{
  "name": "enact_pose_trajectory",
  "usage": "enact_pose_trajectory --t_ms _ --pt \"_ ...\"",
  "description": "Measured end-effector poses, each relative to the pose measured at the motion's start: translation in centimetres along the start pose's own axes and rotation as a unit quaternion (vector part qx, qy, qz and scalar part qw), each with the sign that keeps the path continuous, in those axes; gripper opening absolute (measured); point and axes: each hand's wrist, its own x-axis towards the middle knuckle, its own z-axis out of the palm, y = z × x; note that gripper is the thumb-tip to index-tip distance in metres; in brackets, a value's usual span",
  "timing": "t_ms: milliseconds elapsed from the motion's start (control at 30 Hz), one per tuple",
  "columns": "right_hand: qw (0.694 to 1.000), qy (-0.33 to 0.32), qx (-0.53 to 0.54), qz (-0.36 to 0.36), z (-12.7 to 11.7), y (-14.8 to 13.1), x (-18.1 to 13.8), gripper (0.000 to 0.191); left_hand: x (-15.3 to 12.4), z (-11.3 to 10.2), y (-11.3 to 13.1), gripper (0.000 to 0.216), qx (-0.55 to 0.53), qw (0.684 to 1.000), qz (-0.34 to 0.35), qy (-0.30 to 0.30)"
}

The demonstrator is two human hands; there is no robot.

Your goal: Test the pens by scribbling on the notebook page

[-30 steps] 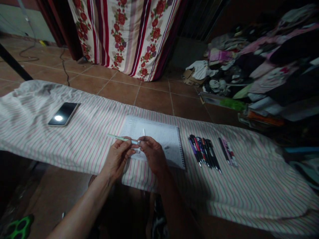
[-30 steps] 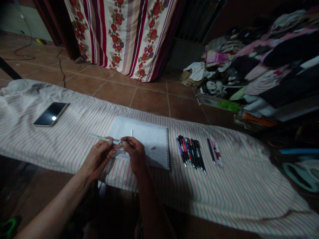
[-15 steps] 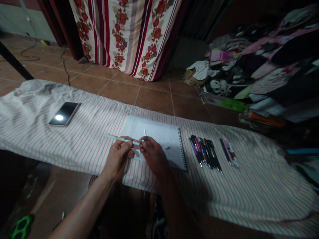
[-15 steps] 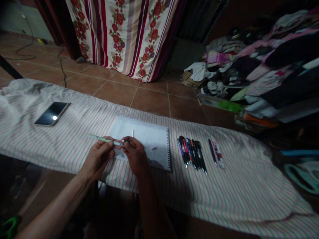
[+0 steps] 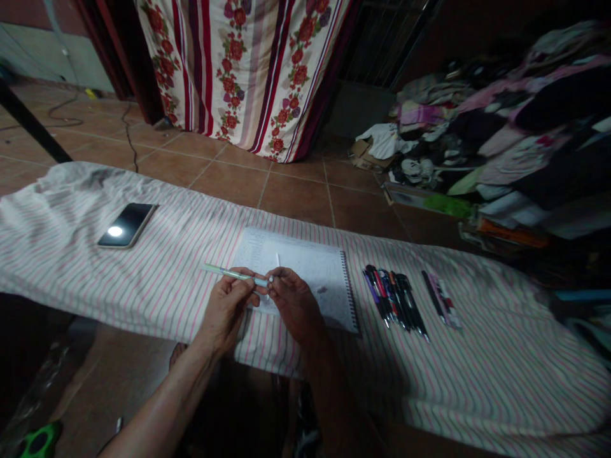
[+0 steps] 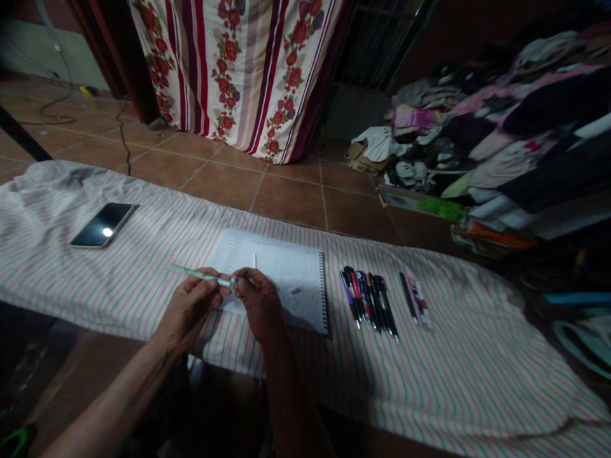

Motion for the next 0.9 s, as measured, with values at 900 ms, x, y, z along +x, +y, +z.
enact_pose_trajectory --t_ms 900 --pt "0.905 0.115 -0.354 -0.206 0.0 0.4 -0.2 0.013 0.5 0.1 -1.2 0.026 0.047 0.997 -0.037 0.048"
